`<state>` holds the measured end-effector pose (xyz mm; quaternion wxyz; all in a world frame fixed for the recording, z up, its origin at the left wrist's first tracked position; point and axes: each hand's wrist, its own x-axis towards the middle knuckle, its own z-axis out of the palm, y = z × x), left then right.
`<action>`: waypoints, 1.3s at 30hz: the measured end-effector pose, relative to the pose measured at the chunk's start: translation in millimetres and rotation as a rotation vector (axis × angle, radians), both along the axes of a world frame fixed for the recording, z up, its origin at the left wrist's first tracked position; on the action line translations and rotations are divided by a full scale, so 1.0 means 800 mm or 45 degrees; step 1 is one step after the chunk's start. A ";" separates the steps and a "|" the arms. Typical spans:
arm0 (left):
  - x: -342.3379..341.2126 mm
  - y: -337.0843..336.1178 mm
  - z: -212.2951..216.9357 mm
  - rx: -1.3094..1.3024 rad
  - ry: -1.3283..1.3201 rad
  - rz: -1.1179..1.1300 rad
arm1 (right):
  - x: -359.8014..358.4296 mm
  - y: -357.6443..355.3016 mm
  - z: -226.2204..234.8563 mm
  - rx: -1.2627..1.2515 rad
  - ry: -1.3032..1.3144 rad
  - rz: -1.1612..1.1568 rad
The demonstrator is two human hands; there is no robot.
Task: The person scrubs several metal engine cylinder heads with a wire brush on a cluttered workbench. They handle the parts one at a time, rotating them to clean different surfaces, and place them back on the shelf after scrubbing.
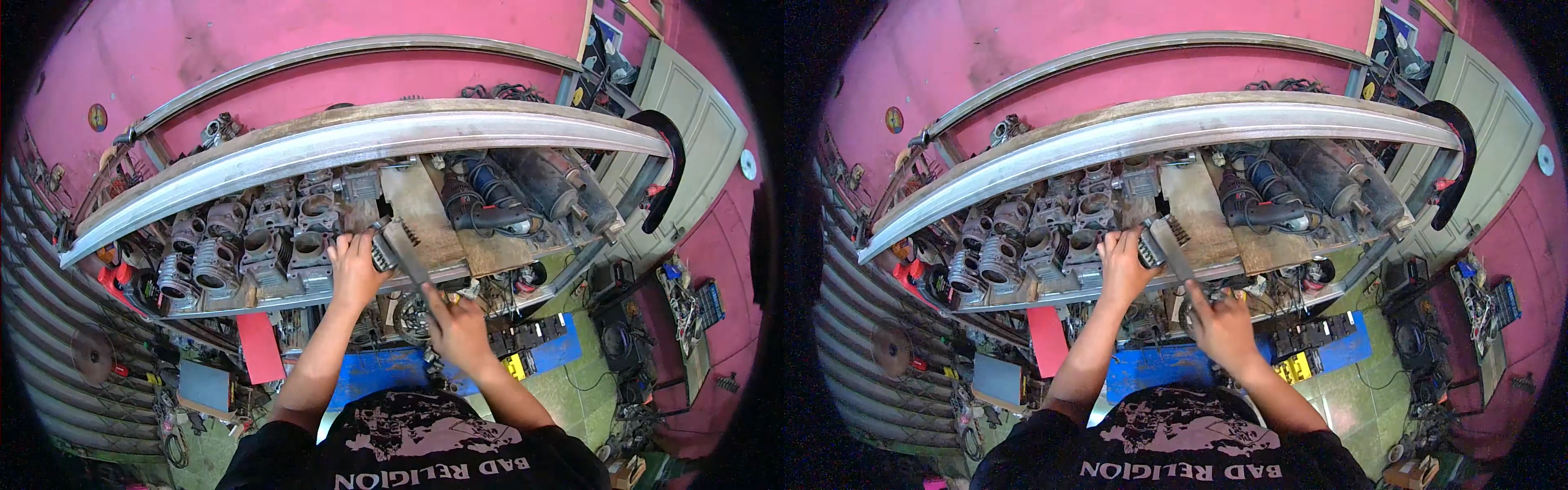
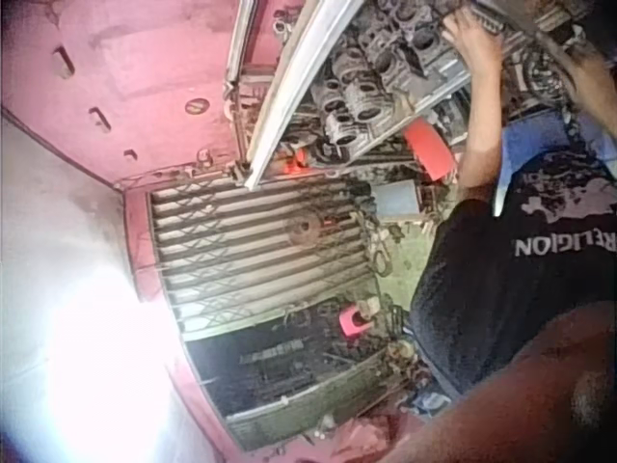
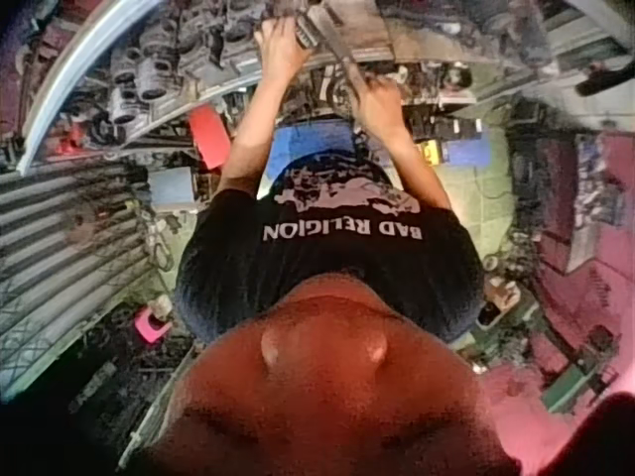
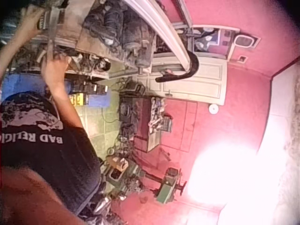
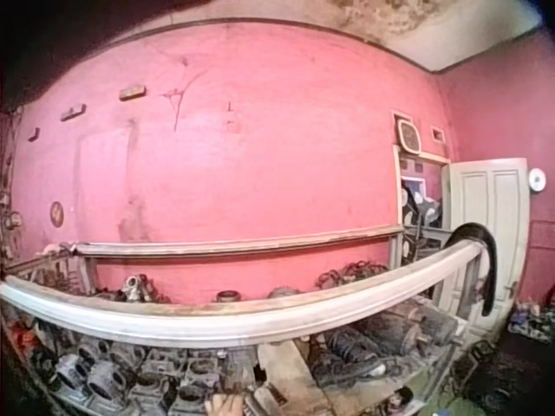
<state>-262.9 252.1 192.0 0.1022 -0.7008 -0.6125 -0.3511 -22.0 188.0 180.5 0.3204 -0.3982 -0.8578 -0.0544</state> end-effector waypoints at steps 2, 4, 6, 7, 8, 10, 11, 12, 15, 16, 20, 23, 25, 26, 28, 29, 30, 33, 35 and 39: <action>0.000 0.000 0.000 0.006 0.003 -0.004 | 0.008 0.011 0.009 -0.081 -0.028 -0.097; 0.000 0.000 -0.002 0.012 -0.001 -0.006 | 0.005 0.015 0.009 -0.104 -0.025 -0.145; 0.002 0.000 -0.002 0.025 0.017 -0.017 | -0.011 0.004 0.011 -0.186 -0.094 -0.193; 0.003 -0.001 -0.003 0.031 0.027 -0.023 | -0.016 0.000 0.012 -0.226 -0.129 -0.218; 0.002 0.000 -0.004 0.030 0.026 -0.023 | -0.016 -0.002 0.014 -0.264 -0.133 -0.205; 0.000 0.001 -0.006 0.027 0.027 -0.023 | -0.010 0.000 0.010 -0.154 -0.123 -0.114; 0.000 0.002 -0.005 0.021 0.018 -0.008 | -0.006 0.000 0.009 -0.098 -0.117 -0.071; 0.001 0.002 -0.003 0.015 0.010 0.007 | -0.005 -0.001 0.011 -0.106 -0.131 -0.064; -0.001 0.003 -0.005 0.012 -0.001 0.020 | -0.003 -0.001 0.023 -0.212 -0.141 -0.092; -0.002 0.002 -0.006 0.014 -0.002 0.021 | -0.001 0.005 0.028 -0.305 -0.126 -0.133; 0.007 -0.007 -0.007 0.015 0.060 0.079 | -0.013 0.008 0.041 -0.475 -0.168 -0.324; 0.011 -0.004 0.001 -0.080 0.001 0.124 | -0.014 0.016 0.025 -0.245 -0.256 -0.327; 0.011 -0.007 0.004 -0.110 -0.015 0.106 | -0.012 0.017 0.020 -0.104 -0.282 -0.290; 0.009 -0.006 0.006 -0.120 -0.020 0.103 | -0.013 0.020 0.021 -0.069 -0.270 -0.271; 0.008 -0.008 0.001 -0.072 -0.021 0.089 | -0.018 0.024 0.024 -0.059 -0.253 -0.243; 0.009 -0.013 -0.003 -0.059 -0.024 0.077 | -0.020 0.021 0.028 -0.093 -0.252 -0.237; 0.008 -0.013 -0.004 -0.058 -0.051 0.081 | -0.022 0.020 0.030 -0.128 -0.251 -0.232; 0.015 -0.010 -0.004 -0.058 -0.111 0.080 | -0.030 0.035 0.035 -0.205 -0.239 -0.285; 0.022 -0.010 -0.003 -0.060 -0.099 0.069 | -0.027 0.045 0.026 -0.259 -0.178 -0.281; 0.024 -0.009 -0.009 -0.021 -0.074 0.037 | -0.010 0.044 0.017 -0.413 -0.015 -0.154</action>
